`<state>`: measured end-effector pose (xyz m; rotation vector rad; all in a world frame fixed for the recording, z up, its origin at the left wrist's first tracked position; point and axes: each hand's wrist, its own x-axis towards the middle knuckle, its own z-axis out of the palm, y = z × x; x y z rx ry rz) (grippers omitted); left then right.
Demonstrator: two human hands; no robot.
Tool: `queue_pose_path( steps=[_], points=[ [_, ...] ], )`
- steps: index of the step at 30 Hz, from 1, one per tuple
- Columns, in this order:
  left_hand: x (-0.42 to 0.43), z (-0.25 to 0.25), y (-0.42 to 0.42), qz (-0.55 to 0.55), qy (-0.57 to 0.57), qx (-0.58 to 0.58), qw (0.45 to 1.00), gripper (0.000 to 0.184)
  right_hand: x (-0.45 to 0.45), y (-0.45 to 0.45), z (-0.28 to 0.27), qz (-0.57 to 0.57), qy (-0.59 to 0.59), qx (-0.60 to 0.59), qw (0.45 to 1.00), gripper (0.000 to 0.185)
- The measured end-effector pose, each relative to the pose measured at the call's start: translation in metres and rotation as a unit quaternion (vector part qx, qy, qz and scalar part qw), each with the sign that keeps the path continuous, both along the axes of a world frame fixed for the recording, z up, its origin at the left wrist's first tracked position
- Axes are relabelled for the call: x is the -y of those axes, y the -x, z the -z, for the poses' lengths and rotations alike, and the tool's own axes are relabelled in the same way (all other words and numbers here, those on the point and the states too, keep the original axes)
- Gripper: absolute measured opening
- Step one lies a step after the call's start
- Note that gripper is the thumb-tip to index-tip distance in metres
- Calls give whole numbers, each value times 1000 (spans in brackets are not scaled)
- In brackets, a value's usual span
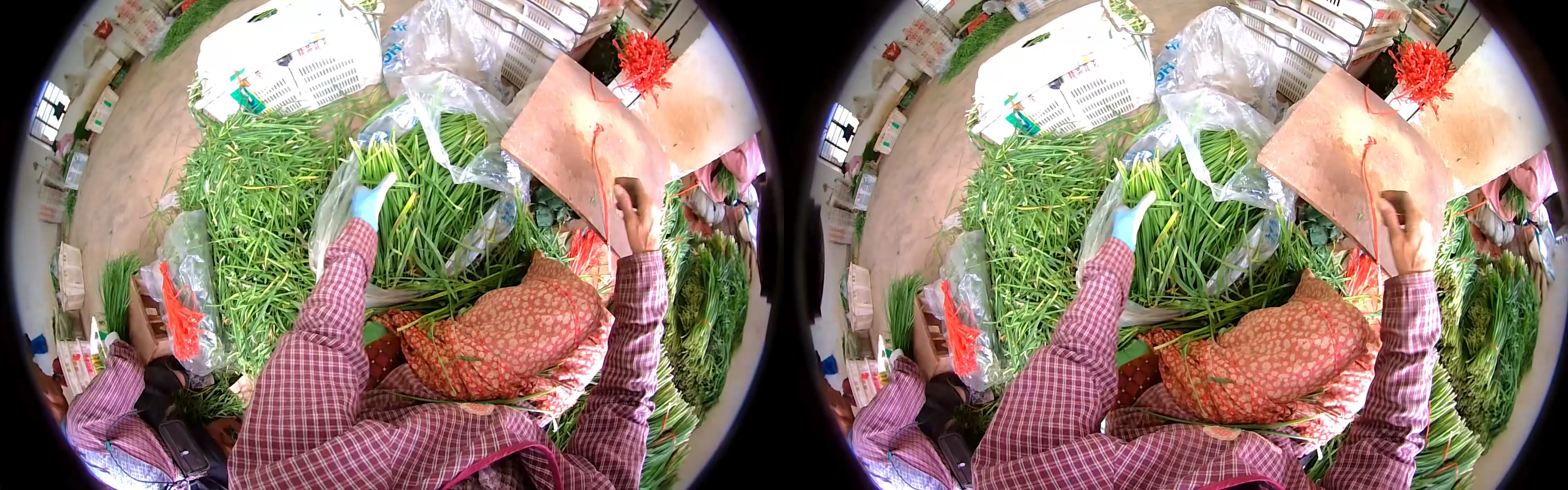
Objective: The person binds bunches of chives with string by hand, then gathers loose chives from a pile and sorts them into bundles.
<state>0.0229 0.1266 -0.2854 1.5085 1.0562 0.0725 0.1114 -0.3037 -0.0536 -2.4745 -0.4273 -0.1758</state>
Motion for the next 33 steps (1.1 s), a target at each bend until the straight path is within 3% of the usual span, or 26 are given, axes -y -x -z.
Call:
queue_pose_path(
  steps=[2,3,4,5,10,12,14,16,18,19,20,21,22,24,26,28,29,32,33],
  points=[
    [17,-23,-3,76,18,61,995,116,-51,17,-14,-62,-32,-95,993,29],
    [27,-12,-13,71,-84,-6,994,120,-69,18,3,-137,-115,-124,976,27],
    [39,1,-23,65,-184,-74,978,123,-99,27,-2,-183,-60,-137,972,26],
    [54,-9,-28,83,-203,-142,965,133,-119,26,15,-225,-8,-103,969,25],
    [70,1,-37,90,-289,-191,934,137,-206,48,62,-331,118,-172,920,28],
    [62,11,-38,113,-276,-204,933,134,-216,53,67,-357,67,-175,915,29],
    [53,20,-40,113,-314,-218,917,127,-218,49,79,-349,76,-193,914,30],
    [40,12,-36,112,-269,-232,928,115,-218,42,98,-335,82,-213,914,31],
    [23,33,-25,38,-300,-157,940,95,-218,31,119,-314,82,-254,911,31],
    [16,26,-16,36,-301,-157,940,95,-220,27,129,-316,81,-253,911,31],
    [7,18,-5,-44,-117,-11,992,77,-223,23,140,-306,67,-252,916,32],
    [0,13,9,-121,73,136,981,64,-227,21,149,-295,52,-252,920,33],
    [-8,17,24,-66,83,199,974,49,-233,21,155,-297,50,-255,919,33],
    [-21,27,58,28,61,179,982,39,-248,22,168,-193,-26,-205,959,33],
    [-28,47,83,29,52,213,975,43,-262,22,188,-177,-48,-226,957,40],
    [-34,57,97,32,47,245,968,47,-278,34,198,-167,-159,-225,946,51],
    [-37,63,101,39,70,269,960,47,-283,36,202,-173,-147,-198,954,65],
    [-36,50,107,28,125,296,947,47,-297,42,212,-107,-237,-158,953,70],
    [-35,44,107,35,161,328,930,49,-299,42,219,-90,-238,-211,944,78]
  ],
)
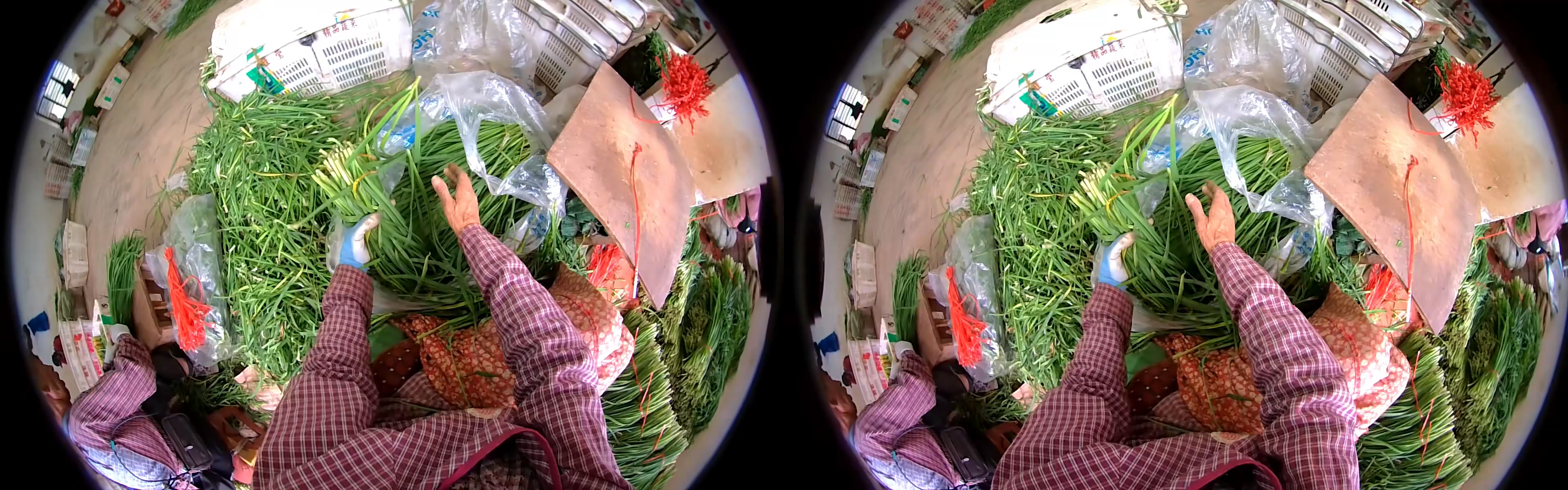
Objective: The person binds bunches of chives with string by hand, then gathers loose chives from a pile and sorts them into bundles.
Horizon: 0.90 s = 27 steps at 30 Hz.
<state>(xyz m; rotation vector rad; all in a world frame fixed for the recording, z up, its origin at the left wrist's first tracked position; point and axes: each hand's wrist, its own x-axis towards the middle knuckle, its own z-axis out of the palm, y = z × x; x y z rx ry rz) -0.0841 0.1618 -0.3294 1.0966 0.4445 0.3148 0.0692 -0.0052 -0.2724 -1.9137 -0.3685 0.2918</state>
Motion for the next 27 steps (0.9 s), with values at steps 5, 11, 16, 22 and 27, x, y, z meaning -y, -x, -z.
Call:
queue_pose_path(
  steps=[5,11,16,22,27],
  points=[
    [10,-14,1,19,127,54,990,54,-8,7,26,-44,58,-75,995,93],
    [6,4,21,-21,79,30,996,42,-30,26,-5,-96,25,-204,974,83],
    [21,-26,25,-35,-14,-6,999,46,-51,56,-26,-77,-60,-126,987,57],
    [30,-19,25,-28,19,24,999,54,-43,65,-41,-153,91,42,983,71],
    [21,5,25,-48,59,30,997,53,-31,49,-70,-217,224,76,947,68]
  ],
)
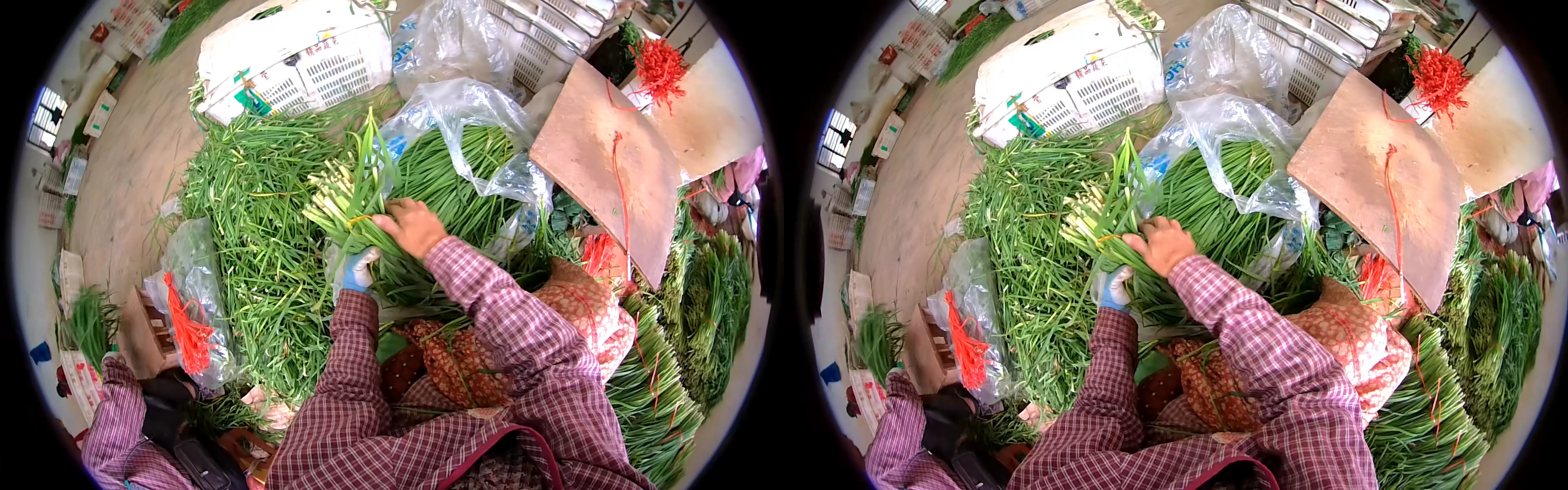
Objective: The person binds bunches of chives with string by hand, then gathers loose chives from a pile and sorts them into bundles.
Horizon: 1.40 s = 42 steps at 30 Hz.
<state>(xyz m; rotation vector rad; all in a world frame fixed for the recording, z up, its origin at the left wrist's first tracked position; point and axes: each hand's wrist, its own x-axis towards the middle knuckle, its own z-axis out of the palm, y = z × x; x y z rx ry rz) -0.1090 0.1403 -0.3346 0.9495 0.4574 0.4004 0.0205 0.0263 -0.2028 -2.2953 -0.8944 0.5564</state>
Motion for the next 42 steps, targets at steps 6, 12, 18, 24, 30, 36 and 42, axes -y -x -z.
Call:
queue_pose_path(
  steps=[6,12,18,24,30,36,42],
  points=[
    [4,-40,-12,124,42,124,984,60,46,-77,-51,101,-99,-202,969,49],
    [3,-30,-16,196,28,137,971,66,10,-143,32,203,-185,-164,948,81],
    [-2,-18,-17,282,49,153,946,70,-18,-144,10,215,-216,-320,897,89],
    [-3,-9,-17,274,108,148,944,72,-24,-148,-58,257,-413,-302,820,29],
    [-13,-8,-17,238,185,155,941,75,51,-193,-190,263,-434,98,856,49],
    [-11,-1,-32,219,198,179,938,78,93,-137,-191,170,-205,141,954,43],
    [-13,-8,-22,80,29,32,996,60,46,-37,-36,-21,-35,-142,989,100]
  ],
)
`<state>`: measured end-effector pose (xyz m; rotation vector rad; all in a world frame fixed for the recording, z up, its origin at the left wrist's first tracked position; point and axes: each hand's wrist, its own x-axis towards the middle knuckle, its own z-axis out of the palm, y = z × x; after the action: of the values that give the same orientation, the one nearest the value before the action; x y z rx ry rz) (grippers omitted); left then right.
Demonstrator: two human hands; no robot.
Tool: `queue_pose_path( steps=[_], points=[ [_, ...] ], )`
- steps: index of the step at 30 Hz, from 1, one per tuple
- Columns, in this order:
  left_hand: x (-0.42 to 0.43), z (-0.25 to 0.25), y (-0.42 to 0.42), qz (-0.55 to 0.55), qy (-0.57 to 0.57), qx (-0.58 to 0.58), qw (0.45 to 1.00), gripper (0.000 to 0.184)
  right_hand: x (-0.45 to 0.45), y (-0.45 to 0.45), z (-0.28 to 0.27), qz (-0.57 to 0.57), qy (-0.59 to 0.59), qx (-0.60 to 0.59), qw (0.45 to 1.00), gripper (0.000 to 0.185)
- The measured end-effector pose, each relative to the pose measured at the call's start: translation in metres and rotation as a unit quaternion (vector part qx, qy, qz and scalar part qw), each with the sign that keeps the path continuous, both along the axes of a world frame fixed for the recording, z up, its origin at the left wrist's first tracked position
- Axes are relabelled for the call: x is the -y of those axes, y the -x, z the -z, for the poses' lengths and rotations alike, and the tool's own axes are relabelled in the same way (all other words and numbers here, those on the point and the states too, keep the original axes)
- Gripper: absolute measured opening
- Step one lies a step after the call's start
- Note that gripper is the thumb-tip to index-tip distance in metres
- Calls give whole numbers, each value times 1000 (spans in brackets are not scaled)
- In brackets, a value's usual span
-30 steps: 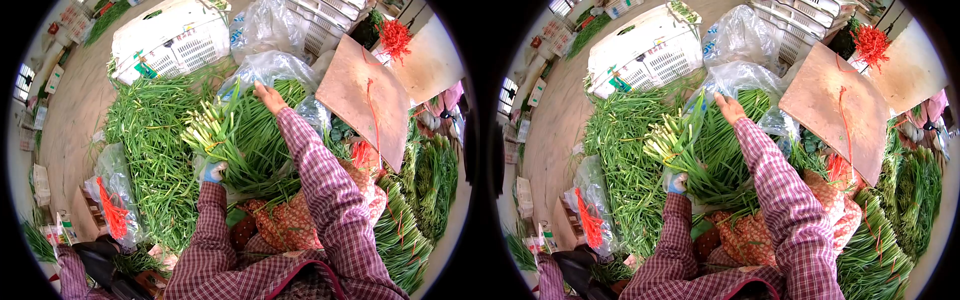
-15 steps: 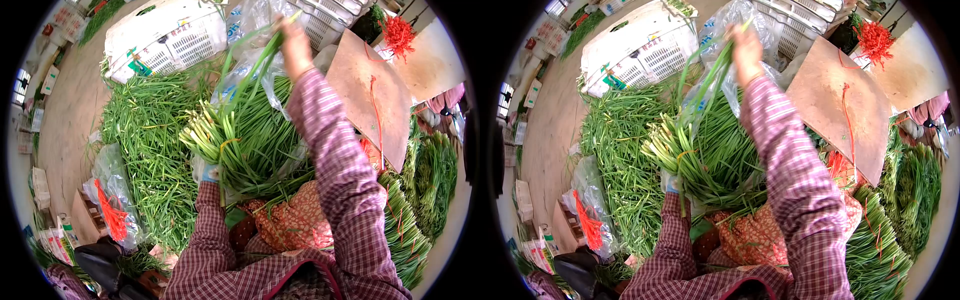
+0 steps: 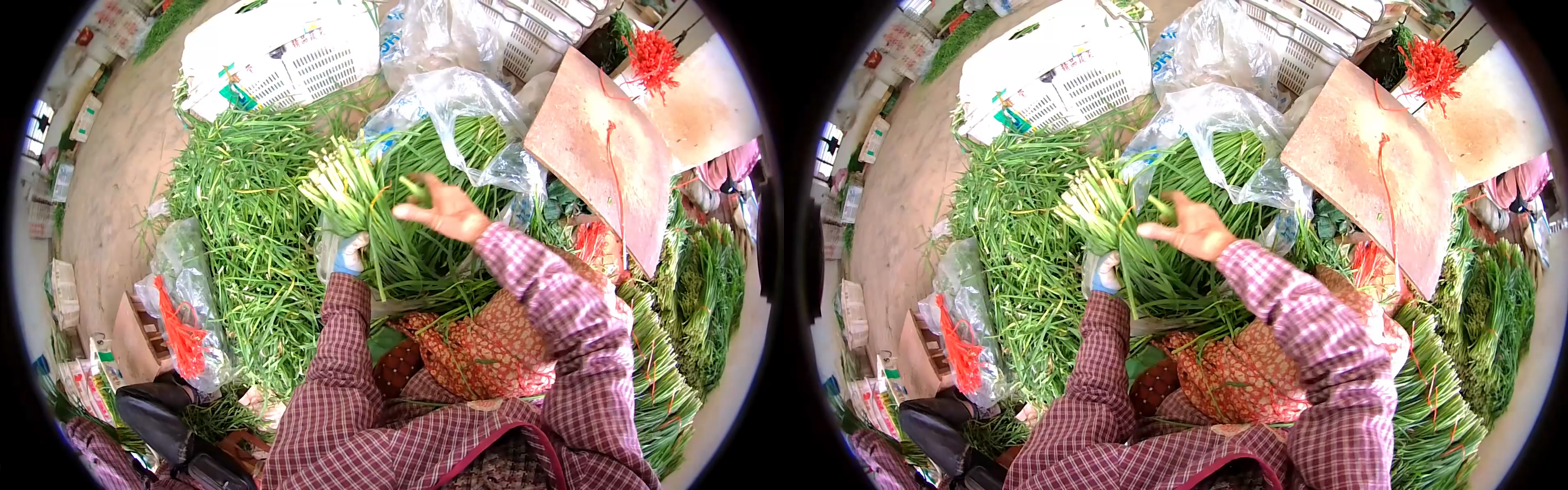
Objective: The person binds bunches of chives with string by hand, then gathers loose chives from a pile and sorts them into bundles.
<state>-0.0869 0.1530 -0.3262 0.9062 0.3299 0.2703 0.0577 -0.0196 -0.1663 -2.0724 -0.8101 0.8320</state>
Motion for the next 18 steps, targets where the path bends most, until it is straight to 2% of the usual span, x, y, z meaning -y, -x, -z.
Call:
queue_pose_path(
  steps=[1,2,3,4,5,6,7,8,10,11,12,14,15,16,18],
  points=[
    [-4,-4,2,-21,-62,-2,998,53,-8,9,3,6,-29,4,1000,102],
    [-11,-9,0,-21,-66,0,998,53,-15,14,4,11,-58,10,998,105],
    [-16,-29,-7,42,-41,18,998,51,-20,18,-16,11,-81,-34,996,104],
    [-20,-57,-13,105,-18,36,994,50,-26,25,-26,37,-84,25,996,104],
    [-3,-116,-18,42,-87,26,995,56,-31,27,-43,37,-114,4,993,103],
    [-7,-126,-30,38,-141,111,983,62,-35,30,-57,36,-145,-17,989,103],
    [-10,-153,-33,48,-186,107,976,62,-39,33,-61,70,-264,-21,962,106],
    [-13,-189,-33,57,-230,105,966,62,-45,33,-67,79,-344,-52,934,98],
    [-26,-239,-32,107,-349,91,927,58,-49,39,-98,63,-445,-130,884,93],
    [-30,-259,-29,116,-395,59,909,54,-51,42,-107,66,-478,-130,866,88],
    [-31,-279,-28,129,-469,91,869,60,-50,47,-121,65,-484,-171,856,82],
    [-26,-309,-24,155,-447,109,874,69,-50,49,-133,89,-498,-141,851,74],
    [-26,-319,-21,169,-441,96,876,92,-49,52,-139,89,-504,-137,848,74],
    [-25,-322,-14,170,-446,99,873,92,-48,56,-146,112,-510,-194,830,70],
    [-21,-317,7,94,-364,24,926,103,-47,63,-153,133,-518,-246,809,67]
  ],
)
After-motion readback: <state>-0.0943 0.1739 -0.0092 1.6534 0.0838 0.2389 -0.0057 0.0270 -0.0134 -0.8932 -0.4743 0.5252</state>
